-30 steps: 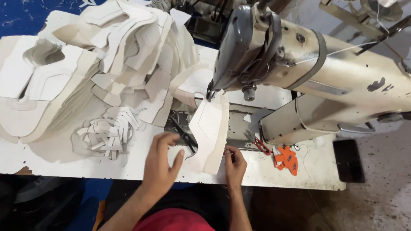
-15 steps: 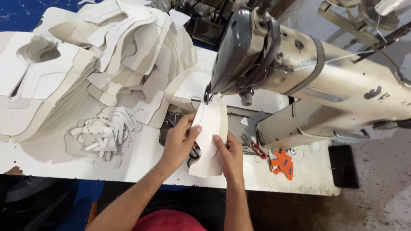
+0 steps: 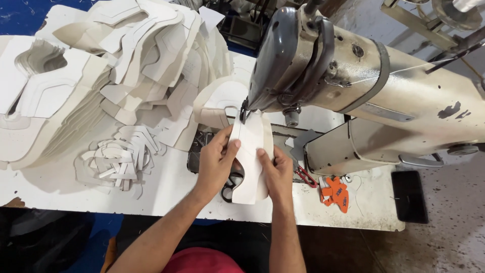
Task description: The person repeatedly picks up white shoe parts, aligns them with a smaller white piece, and sews them together using a sewing machine. After each stitch, the person cuts the thread with scissors and places the finished part aside.
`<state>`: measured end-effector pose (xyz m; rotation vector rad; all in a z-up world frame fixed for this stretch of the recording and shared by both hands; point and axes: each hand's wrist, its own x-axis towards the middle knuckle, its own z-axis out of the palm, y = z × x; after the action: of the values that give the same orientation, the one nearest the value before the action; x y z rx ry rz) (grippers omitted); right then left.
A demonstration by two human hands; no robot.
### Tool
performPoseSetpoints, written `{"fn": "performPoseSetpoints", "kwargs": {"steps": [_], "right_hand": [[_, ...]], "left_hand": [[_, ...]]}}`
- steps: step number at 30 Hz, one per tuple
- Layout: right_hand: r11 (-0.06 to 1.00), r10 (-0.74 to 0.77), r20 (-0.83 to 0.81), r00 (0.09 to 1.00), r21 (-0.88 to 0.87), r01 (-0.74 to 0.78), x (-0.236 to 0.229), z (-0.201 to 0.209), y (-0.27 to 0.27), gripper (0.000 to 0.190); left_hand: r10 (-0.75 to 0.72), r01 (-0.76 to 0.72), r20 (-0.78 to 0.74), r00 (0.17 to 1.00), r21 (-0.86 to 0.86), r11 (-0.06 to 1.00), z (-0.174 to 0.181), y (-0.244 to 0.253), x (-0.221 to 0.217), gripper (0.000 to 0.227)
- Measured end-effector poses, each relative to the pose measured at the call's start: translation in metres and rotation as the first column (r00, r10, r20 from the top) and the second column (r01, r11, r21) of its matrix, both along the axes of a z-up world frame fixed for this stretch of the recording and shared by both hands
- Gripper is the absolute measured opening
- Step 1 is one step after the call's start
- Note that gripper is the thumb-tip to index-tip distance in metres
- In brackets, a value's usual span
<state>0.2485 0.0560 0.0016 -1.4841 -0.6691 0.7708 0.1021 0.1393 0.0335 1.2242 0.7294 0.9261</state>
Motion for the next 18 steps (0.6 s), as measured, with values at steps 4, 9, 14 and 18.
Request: {"fn": "performPoseSetpoints", "kwargs": {"steps": [4, 9, 14, 18], "right_hand": [[1.0, 0.009, -0.006, 1.0, 0.008, -0.009, 0.004, 0.006, 0.01, 0.028], [1.0, 0.007, 0.04, 0.999, -0.006, -0.007, 0.007, 0.011, 0.019, 0.03], [1.0, -0.001, 0.057, 0.998, 0.02, -0.001, 0.008, 0.013, 0.027, 0.031], [0.989, -0.079, 0.16, 0.984, -0.114, 0.098, -0.002, 0.0, 0.031, 0.031]], "left_hand": [[0.024, -0.024, 0.018, 1.0, 0.004, 1.0, 0.0, 0.012, 0.008, 0.036], [0.034, -0.032, 0.065, 0.997, -0.031, 0.999, 0.003, 0.02, 0.013, 0.036], [0.055, -0.051, -0.142, 0.988, 0.038, 0.998, 0.018, 0.031, 0.015, 0.034], [0.144, -0.062, -0.269, 0.952, 0.292, 0.954, -0.007, 0.061, 0.019, 0.033]]}}
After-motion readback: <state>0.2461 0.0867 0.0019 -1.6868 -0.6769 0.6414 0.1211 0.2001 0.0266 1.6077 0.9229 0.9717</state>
